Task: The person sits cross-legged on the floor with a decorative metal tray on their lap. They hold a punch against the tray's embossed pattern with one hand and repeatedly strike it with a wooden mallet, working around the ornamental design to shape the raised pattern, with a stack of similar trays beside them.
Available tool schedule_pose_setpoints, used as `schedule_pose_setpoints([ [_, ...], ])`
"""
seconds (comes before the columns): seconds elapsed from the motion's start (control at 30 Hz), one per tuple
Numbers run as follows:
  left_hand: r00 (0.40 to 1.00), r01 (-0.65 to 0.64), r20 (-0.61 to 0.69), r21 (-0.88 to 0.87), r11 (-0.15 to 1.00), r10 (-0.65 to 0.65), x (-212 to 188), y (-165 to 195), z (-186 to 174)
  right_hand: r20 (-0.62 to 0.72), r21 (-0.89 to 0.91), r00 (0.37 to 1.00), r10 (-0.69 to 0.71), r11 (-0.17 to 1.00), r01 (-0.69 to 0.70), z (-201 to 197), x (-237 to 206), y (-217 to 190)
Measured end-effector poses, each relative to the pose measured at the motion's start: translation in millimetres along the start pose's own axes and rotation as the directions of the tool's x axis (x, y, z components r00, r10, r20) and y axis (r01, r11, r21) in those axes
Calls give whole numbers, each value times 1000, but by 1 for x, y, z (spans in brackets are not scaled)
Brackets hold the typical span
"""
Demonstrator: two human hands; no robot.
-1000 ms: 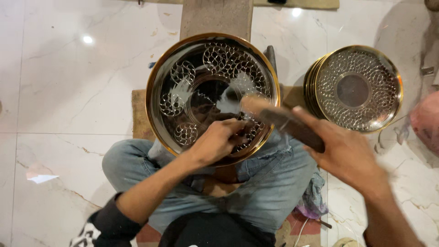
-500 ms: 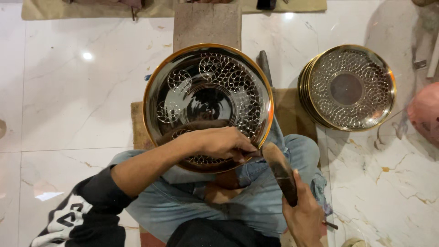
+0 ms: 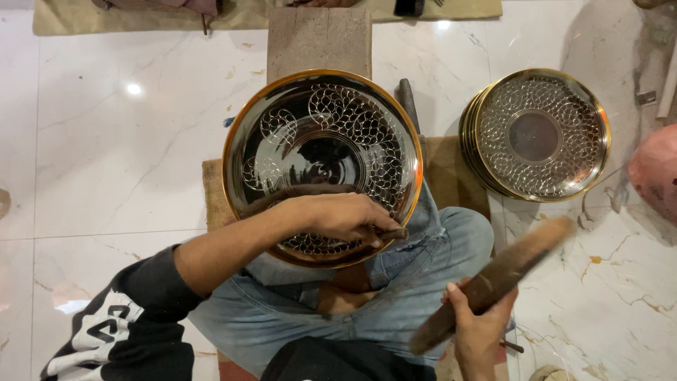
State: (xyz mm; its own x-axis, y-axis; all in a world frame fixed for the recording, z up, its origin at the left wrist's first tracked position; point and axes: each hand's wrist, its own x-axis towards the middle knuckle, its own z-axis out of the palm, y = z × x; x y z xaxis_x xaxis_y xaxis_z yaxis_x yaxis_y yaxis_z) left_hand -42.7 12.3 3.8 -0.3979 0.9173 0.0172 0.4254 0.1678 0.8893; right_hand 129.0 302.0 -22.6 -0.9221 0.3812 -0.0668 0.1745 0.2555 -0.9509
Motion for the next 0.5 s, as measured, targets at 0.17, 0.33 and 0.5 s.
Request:
schedule_pose_setpoints([
  [0.17, 999, 36, 16, -41, 999, -35, -1, 1, 0, 175, -548, 974, -141, 809, 215, -1, -6, 15],
  [0.33, 996, 5, -84, -16, 1000, -7, -3, 0, 4, 244, -719, 969, -35, 664, 205, -3, 0, 13],
  [0.5, 978, -23, -206, 4, 1000, 23, -11, 2, 9, 276, -703, 961, 30, 688, 180, -4, 11, 2],
])
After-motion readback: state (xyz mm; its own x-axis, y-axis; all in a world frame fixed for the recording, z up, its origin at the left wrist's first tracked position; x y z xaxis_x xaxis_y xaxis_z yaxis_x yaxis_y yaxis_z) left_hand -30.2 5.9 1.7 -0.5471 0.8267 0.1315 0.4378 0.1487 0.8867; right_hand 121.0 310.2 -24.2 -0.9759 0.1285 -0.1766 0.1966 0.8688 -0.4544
